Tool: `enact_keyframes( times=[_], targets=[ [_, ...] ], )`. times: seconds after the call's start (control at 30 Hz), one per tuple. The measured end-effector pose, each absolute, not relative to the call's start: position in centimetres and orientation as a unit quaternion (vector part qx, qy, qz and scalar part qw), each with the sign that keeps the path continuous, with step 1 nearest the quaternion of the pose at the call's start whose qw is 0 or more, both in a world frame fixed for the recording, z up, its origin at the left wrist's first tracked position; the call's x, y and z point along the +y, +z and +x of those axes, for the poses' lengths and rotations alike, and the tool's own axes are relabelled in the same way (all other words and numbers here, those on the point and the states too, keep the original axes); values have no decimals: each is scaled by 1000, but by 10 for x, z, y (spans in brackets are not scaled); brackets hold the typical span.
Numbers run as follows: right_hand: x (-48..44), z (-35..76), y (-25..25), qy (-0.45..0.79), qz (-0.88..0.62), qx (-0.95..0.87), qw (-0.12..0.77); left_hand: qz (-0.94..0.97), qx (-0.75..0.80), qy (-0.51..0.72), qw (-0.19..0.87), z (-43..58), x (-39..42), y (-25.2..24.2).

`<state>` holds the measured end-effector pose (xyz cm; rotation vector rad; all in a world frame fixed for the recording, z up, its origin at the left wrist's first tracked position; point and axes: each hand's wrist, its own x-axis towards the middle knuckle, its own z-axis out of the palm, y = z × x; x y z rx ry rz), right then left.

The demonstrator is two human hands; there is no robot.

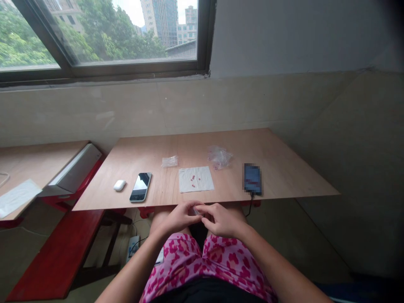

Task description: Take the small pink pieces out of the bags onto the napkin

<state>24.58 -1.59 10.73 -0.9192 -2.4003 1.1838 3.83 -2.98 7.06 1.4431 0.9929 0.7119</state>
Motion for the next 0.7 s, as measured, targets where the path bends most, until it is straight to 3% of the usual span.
enact_keyframes(
  times=[0.23, 0.4, 0.57, 0.7],
  targets=[
    [-15, 249, 98, 381, -355, -842, 142, 629, 426, 282, 586, 29, -25, 78],
    [-12, 250, 88, 438, -350, -813, 160, 608, 453, 277, 591, 22, -24, 82],
    [-12, 247, 94, 522, -331, -745, 250, 591, 431, 284, 620, 22, -24, 85],
    [3, 248, 88, 524, -368, -662, 391, 580, 467, 330, 580, 14, -17, 84]
  ],
)
